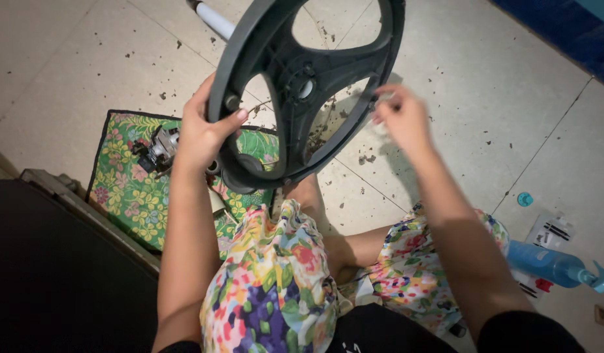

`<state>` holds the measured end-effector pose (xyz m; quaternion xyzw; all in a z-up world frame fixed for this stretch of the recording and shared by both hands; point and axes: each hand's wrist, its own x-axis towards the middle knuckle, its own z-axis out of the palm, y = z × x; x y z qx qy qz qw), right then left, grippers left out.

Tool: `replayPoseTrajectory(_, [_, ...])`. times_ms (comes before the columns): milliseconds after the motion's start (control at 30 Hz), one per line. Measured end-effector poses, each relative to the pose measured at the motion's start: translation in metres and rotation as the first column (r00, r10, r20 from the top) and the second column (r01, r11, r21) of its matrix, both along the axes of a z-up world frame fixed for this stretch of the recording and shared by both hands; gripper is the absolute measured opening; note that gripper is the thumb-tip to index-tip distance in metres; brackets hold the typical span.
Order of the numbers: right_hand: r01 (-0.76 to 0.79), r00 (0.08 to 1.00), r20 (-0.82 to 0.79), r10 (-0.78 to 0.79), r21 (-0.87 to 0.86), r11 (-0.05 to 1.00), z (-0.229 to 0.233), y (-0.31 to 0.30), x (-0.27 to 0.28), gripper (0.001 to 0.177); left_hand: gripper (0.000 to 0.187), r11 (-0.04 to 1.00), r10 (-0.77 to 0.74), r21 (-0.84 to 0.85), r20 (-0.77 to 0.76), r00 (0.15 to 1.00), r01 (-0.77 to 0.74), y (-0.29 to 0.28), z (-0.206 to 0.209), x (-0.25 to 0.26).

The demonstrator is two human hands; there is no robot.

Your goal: The person scrapes debris off a black plastic steering wheel using a small metal tool. They then attach the wheel to a white vertical pole and secure it by tightening a nut with a wrench.

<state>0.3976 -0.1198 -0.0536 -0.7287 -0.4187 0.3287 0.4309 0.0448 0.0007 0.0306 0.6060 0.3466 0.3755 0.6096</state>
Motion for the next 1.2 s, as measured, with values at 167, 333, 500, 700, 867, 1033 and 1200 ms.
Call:
replayPoseTrajectory(167, [-0.238,0.963,-0.093,0.254,0.153,0.959,-0.037,-0.020,-0.063,0.021,0.067,1.000,-0.003,0.028,0.009,1.000,0.002,0.000,-0.002,0.014])
replayPoseTrajectory(333, [-0.225,0.962,0.169,0.215,0.047,0.973,-0.044,-0.019,-0.097,0.025,0.066,0.998,-0.022,0.064,0.042,0.999,0.019,0.002,-0.008,0.016])
replayPoseTrajectory(500, [-0.104,0.935,0.319,0.152,-0.161,0.981,-0.039,-0.023,-0.098,0.026,0.068,0.997,0.001,0.072,0.009,1.000,-0.002,0.004,-0.011,0.017])
replayPoseTrajectory(700, [-0.459,0.836,0.425,0.346,0.199,0.866,-0.060,-0.018,-0.110,0.022,0.067,0.995,-0.028,0.102,0.036,0.999,0.024,0.005,-0.013,0.018])
replayPoseTrajectory(867, [-0.013,0.999,-0.036,0.022,0.224,0.974,-0.072,-0.003,-0.085,0.022,0.067,0.997,0.002,0.076,-0.005,1.000,-0.001,0.001,-0.007,0.016])
replayPoseTrajectory(1033, [-0.242,0.970,0.103,0.222,0.273,0.931,-0.078,-0.014,-0.107,0.022,0.065,0.997,-0.003,0.079,-0.004,1.000,0.003,0.000,-0.007,0.017])
replayPoseTrajectory(1200, [0.086,0.996,0.005,-0.088,0.160,0.983,-0.075,-0.013,-0.103,0.024,0.065,0.996,0.009,0.094,-0.012,1.000,-0.008,-0.001,-0.008,0.015])
